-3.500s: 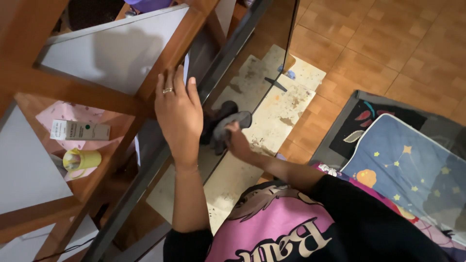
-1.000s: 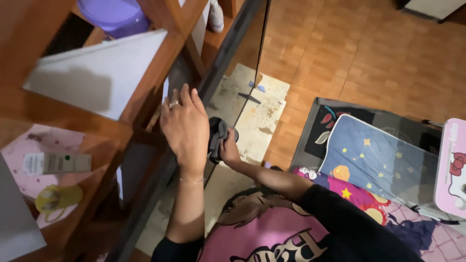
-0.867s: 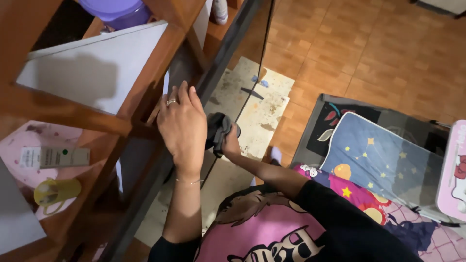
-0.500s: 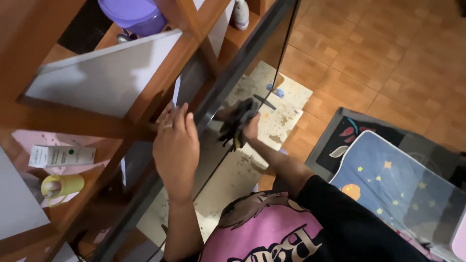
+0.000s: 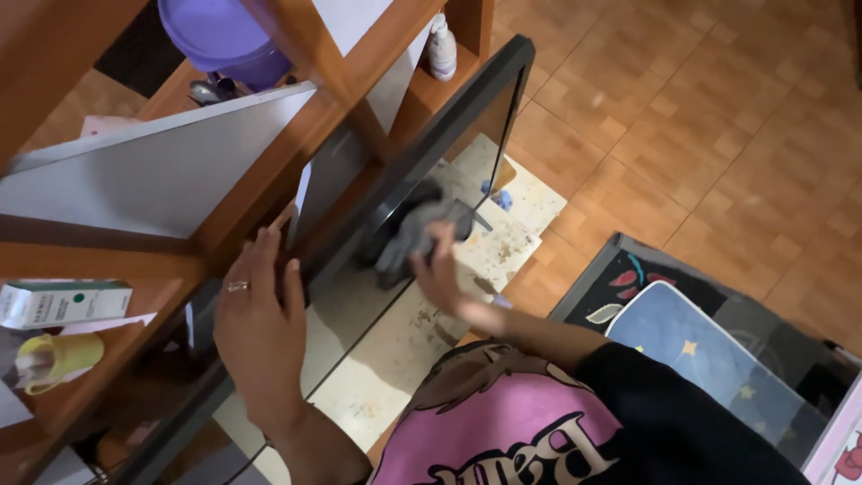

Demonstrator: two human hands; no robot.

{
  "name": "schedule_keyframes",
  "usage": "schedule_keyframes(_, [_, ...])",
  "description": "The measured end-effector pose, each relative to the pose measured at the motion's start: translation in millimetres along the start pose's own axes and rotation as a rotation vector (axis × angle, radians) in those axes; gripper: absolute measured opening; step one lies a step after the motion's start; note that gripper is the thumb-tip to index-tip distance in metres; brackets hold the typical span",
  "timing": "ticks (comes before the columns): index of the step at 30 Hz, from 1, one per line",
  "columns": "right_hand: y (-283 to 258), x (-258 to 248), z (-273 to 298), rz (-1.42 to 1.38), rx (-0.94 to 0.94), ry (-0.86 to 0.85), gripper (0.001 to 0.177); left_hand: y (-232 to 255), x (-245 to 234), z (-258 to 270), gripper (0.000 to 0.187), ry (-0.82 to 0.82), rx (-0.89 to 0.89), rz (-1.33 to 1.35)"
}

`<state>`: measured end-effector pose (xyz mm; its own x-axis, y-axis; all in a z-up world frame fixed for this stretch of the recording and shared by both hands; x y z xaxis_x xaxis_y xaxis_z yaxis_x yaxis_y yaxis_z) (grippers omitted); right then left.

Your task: Cleaning a television screen and its frame using a cloth.

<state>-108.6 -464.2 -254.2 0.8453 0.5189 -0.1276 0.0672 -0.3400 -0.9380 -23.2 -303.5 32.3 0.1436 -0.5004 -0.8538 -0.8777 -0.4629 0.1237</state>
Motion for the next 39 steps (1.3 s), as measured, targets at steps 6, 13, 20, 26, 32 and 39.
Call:
schedule_keyframes(6, [80, 8, 16, -0.208, 0.335, -0.132, 0.047, 67, 28, -62, 0.034, 0.018, 0.151, 0.121])
schedule_keyframes(13, [216, -40, -79, -0.679, 0.465, 0.107, 0.052, 81, 76, -83, 0.037, 0.004, 0.141, 0.015])
schedule_keyframes(20, [156, -76, -131, -0.108, 0.486, 0.227, 0.054, 81, 80, -83, 0.038, 0.012, 0.103, -0.042])
schedule_keyframes(26, [3, -84, -137, -0.221, 0.297, 0.197, 0.051, 85, 78, -84, 0.036, 0.030, 0.134, -0.089])
schedule_keyframes(32, [-36, -83, -132, -0.126, 0.061, 0.203, 0.051, 84, 77, -84, 0.036, 0.049, 0.172, -0.086])
schedule_keyframes(39, [-30, -40, -63, 0.050, 0.112, -0.017, 0.056, 75, 90, -83, 0.038, 0.052, 0.164, -0.036])
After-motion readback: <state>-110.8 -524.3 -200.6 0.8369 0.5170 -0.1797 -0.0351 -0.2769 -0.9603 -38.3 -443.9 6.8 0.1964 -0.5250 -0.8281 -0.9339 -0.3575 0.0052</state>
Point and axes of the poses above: each hand's wrist, its own z-axis away from the middle knuckle, its own x-axis out of the palm, y = z × x, the point moved 3 cm from there along -z, towards the middle knuckle, and after that the axes turned 9 degrees about x, right-handed, at the moved point
